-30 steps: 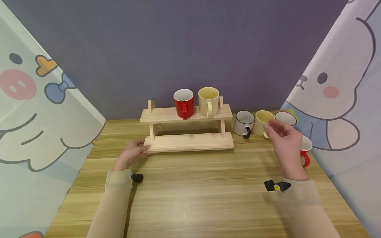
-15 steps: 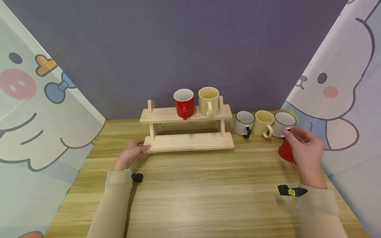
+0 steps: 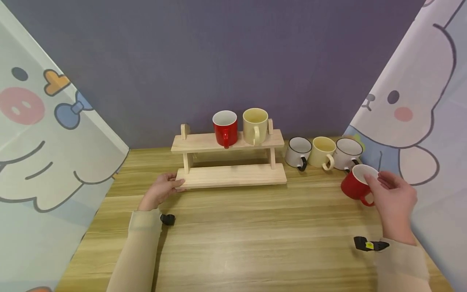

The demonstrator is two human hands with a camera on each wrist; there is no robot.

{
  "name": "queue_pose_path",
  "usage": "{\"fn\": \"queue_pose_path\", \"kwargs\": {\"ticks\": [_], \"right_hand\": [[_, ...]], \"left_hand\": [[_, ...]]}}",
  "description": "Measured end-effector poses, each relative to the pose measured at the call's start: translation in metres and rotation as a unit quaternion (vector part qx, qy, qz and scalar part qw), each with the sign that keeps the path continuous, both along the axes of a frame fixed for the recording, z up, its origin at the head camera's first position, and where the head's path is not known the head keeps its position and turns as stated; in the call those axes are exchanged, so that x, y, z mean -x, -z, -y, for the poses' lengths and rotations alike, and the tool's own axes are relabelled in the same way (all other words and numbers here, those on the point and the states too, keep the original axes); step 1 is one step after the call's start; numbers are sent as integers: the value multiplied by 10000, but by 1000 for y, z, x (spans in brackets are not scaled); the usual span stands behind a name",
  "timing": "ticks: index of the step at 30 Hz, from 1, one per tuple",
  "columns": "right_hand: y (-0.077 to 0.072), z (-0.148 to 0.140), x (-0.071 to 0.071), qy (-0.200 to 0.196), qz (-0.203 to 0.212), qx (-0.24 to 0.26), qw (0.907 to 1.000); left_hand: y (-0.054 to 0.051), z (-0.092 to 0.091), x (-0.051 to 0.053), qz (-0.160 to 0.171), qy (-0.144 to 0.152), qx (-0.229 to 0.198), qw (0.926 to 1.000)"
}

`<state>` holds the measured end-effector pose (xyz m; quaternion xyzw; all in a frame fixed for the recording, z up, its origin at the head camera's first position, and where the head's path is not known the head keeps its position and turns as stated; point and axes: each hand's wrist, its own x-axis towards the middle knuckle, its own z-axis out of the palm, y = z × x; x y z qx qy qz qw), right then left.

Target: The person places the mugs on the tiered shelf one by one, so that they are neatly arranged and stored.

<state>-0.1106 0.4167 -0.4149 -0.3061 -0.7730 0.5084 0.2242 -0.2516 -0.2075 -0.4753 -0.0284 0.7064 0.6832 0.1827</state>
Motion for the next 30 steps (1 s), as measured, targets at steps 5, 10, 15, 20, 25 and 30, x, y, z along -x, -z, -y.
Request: {"fn": "queue_pose_path", "kwargs": {"ticks": [5,10,15,20,25,30], "right_hand": [[7,-12,-8,-19,313,-7,9995],[13,-20,-12,-258,931,-451,9943],[21,-29,-12,-823,1721,-994,9766],[31,-39,-14,-1464,1880,-986,9662],[37,-44,-14,-1716,1809,-984,9634],[41,-45,-14,-1918,1430,-1004,9658]], "left_hand": [[1,-1,0,7,-6,64,10000],[1,-1,-1,-16,-1,87,10000],[0,-1,0,-25,-17,64,10000],[0,-1,-1,-18,-17,50,10000],[1,0,-1,-59,-8,75,10000],[2,1,-1,-20,-68,35,10000]]}}
